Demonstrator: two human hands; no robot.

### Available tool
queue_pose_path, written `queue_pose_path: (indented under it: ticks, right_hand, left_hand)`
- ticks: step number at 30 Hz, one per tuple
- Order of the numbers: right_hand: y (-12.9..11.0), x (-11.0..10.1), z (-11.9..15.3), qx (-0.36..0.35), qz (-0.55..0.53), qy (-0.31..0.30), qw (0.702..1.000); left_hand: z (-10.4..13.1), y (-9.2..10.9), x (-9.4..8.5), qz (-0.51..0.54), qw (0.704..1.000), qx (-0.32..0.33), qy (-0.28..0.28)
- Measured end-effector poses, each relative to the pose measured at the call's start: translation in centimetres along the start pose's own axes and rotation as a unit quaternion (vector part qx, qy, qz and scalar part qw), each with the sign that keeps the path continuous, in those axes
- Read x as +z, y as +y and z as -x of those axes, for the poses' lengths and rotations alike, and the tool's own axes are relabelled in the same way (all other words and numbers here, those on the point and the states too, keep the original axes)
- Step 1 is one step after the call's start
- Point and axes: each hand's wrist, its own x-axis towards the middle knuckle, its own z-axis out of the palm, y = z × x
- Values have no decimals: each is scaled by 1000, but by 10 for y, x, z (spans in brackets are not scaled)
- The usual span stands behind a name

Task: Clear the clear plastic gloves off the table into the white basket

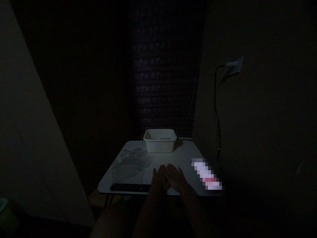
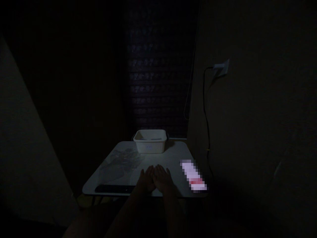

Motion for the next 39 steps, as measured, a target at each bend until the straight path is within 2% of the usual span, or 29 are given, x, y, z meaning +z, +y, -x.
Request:
queue_pose_path:
  ticks: [9, 15, 29, 39]
  right_hand:
    - [1, 3, -2, 2, 0, 5, 1000]
    - [0, 1, -1, -2, -9, 8, 1000]
    - [1, 4, -3, -2, -16, 7, 1000]
    - [-1, 3, -1, -2, -42, 38, 998]
  left_hand:
    - [3, 3, -10, 20, 1000, -6, 1]
    - [2, 1, -1, 36, 999, -11, 31]
    - [0, 0, 3, 35, 999, -8, 31]
    - [-4, -5, 15, 34, 996, 4, 77]
